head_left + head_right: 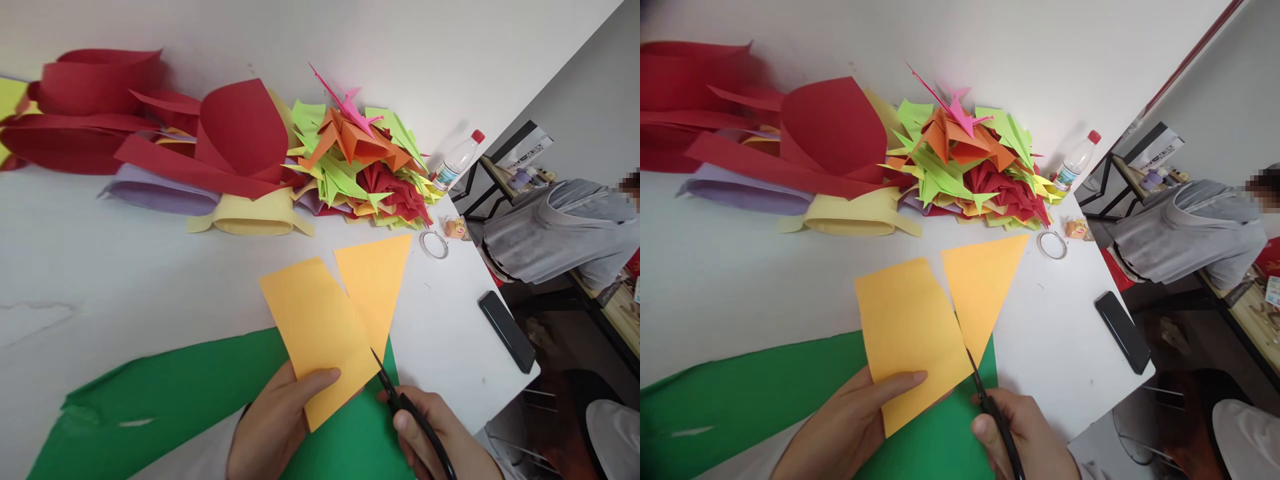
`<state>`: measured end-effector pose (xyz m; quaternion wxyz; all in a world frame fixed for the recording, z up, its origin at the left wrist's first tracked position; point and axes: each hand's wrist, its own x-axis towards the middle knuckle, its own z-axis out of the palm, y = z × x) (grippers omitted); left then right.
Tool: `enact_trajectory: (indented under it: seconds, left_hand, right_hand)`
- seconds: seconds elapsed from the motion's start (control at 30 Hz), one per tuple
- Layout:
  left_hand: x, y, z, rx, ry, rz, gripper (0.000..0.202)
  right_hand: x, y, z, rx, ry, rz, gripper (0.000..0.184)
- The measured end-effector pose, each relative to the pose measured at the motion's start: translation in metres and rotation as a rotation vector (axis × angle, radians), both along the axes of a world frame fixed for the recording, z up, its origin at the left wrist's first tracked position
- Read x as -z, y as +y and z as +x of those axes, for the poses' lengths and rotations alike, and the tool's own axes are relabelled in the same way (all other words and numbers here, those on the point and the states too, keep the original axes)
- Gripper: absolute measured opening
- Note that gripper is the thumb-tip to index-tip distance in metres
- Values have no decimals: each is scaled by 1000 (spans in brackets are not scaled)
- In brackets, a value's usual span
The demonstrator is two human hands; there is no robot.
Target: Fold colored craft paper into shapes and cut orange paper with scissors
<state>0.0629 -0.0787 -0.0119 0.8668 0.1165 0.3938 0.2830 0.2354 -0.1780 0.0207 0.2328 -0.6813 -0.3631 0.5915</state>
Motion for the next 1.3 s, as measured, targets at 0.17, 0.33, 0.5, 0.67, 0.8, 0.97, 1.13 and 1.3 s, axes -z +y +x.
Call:
enact_trajectory:
  seconds: [0.17, 0.33, 0.5, 0.67, 0.8, 0.97, 1.13, 1.3]
  left_hand:
    - [-2, 2, 0, -131, 58, -72, 68]
    - [-3, 4, -1, -159, 51, -119, 62]
    - [-1, 3, 0, -204, 77, -81, 65]
    - [0, 4, 3, -258, 140, -41, 68]
    - [0, 5, 3, -245, 156, -12, 64]
    - [-1, 5, 1, -195, 188, 24, 53]
    - [1, 6, 1, -121, 170, 126, 43]
    - [4, 7, 1, -54, 186, 197, 34]
  right_hand:
    - [-4, -1, 7, -5, 48, -1, 79]
    - [4, -12, 18, -51, 123, 50, 76]
    - [12, -20, 16, 23, 128, 58, 79]
    - [12, -21, 14, 121, 158, 210, 69]
    - [9, -19, 12, 193, 26, 243, 62]
    - [12, 3, 35, 255, -352, 393, 57]
    - [21, 39, 73, 131, -901, 396, 41]
    - [28, 78, 101, 31, -1385, 335, 44]
